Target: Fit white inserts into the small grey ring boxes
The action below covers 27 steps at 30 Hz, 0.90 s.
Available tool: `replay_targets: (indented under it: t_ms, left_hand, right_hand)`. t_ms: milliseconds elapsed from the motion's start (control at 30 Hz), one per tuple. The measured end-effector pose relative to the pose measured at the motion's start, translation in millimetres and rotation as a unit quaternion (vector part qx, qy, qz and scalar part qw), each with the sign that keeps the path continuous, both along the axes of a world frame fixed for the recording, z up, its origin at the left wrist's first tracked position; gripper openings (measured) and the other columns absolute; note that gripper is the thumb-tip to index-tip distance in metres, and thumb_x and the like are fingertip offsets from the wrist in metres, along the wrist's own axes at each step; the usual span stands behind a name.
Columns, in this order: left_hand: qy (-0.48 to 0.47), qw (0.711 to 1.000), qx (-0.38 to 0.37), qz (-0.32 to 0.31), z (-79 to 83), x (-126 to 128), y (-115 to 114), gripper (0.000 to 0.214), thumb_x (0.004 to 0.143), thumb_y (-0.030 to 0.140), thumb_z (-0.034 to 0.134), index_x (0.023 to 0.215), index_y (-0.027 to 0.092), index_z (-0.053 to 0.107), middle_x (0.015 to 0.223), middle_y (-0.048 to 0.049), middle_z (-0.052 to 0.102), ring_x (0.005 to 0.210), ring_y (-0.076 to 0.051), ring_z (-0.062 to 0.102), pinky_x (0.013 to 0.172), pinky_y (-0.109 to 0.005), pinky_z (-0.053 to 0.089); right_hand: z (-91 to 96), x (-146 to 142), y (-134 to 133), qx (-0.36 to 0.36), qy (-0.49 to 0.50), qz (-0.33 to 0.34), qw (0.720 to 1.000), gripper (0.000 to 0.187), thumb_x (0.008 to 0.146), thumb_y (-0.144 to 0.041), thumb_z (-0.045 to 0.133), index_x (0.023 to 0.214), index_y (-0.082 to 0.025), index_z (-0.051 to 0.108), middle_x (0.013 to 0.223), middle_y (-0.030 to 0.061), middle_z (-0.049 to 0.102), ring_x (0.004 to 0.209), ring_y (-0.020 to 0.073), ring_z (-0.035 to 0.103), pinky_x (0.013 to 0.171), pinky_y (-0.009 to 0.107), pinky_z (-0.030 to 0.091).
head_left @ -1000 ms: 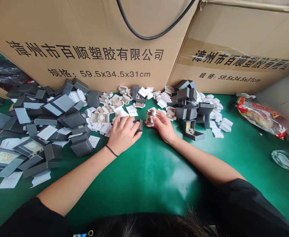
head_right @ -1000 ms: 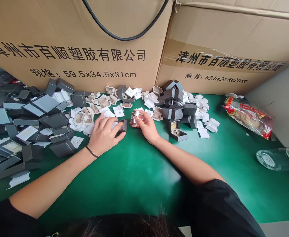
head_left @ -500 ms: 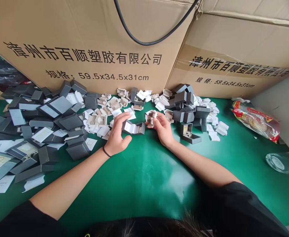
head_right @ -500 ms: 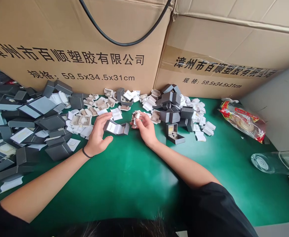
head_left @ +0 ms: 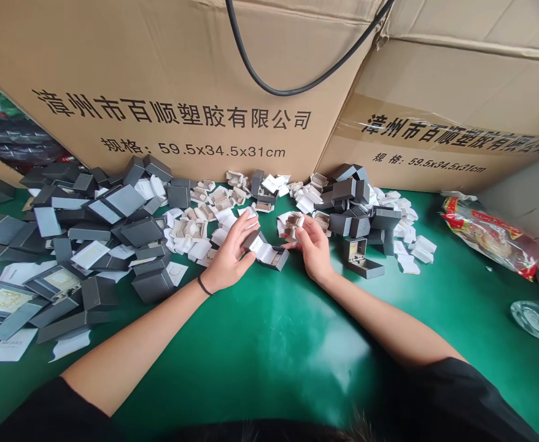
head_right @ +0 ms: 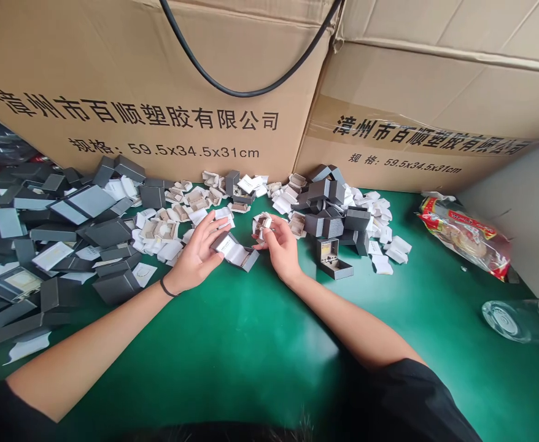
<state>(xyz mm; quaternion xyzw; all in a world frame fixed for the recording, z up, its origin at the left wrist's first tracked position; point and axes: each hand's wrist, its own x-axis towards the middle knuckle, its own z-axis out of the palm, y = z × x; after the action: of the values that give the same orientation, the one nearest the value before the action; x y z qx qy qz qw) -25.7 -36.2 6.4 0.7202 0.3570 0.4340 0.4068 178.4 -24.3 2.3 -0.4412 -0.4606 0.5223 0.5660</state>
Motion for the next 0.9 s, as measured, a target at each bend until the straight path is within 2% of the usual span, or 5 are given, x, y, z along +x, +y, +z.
replay_targets:
  t_ms: [133, 300, 433, 600, 900]
  left_hand:
    - [-0.01, 0.999, -0.035, -0.025, -0.5, 2, -1, 0.08, 0.084, 0.029, 0.057, 0.147, 0.032, 0.008, 0.149, -0.0137, 0.03, 0.13, -0.026, 0.042, 0.1, -0.041, 0.044]
    - [0.069, 0.995, -0.035, -0.065, 0.5, 2, -2, 0.069, 0.08, 0.032, 0.063, 0.141, 0.029, 0.031, 0.132, -0.0117, 0.053, 0.122, -0.025, 0.051, 0.098, -0.04, 0.046]
    - [0.045, 0.999, 0.006, 0.016, -0.7, 3, -1, 0.063, 0.078, 0.032, 0.065, 0.135, 0.024, 0.039, 0.127, -0.0132, 0.056, 0.121, -0.026, 0.052, 0.096, -0.041, 0.047]
    - [-0.027, 0.992, 0.026, 0.124, -3.2, 2, 6, 0.076, 0.077, 0.034, 0.067, 0.139, 0.023, 0.026, 0.128, -0.016, 0.052, 0.119, -0.024, 0.053, 0.096, -0.038, 0.048]
    - [-0.006, 0.996, -0.004, 0.084, -8.8, 3, 6, 0.067, 0.076, 0.038, 0.067, 0.134, 0.02, 0.037, 0.128, -0.0157, 0.054, 0.12, -0.025, 0.052, 0.096, -0.038, 0.048]
  right_hand:
    - [1.2, 0, 0, 0.015, -0.009, -0.018, 1.0, 0.041, 0.078, -0.049, 0.06, 0.112, -0.027, 0.052, 0.107, 0.0043, 0.062, 0.08, 0.0183, 0.063, 0.063, 0.032, 0.055]
    - [0.7, 0, 1, 0.01, -0.028, -0.023, 0.999, 0.043, 0.078, -0.051, 0.059, 0.114, -0.027, 0.052, 0.108, 0.0051, 0.063, 0.082, 0.0196, 0.064, 0.061, 0.031, 0.053]
    - [-1.6, 0, 2, 0.028, -0.031, -0.024, 0.999, 0.04, 0.08, -0.049, 0.058, 0.113, -0.027, 0.053, 0.108, 0.0044, 0.062, 0.083, 0.018, 0.063, 0.07, 0.032, 0.053]
    - [-2.6, -1, 3, 0.057, -0.045, 0.017, 0.997, 0.042, 0.08, -0.045, 0.061, 0.118, -0.029, 0.052, 0.11, 0.004, 0.06, 0.089, 0.0165, 0.062, 0.083, 0.035, 0.05]
    - [-2.1, 1, 4, 0.073, -0.052, 0.038, 0.995, 0.04, 0.082, -0.042, 0.061, 0.118, -0.029, 0.052, 0.11, 0.0046, 0.059, 0.091, 0.0168, 0.062, 0.085, 0.036, 0.051]
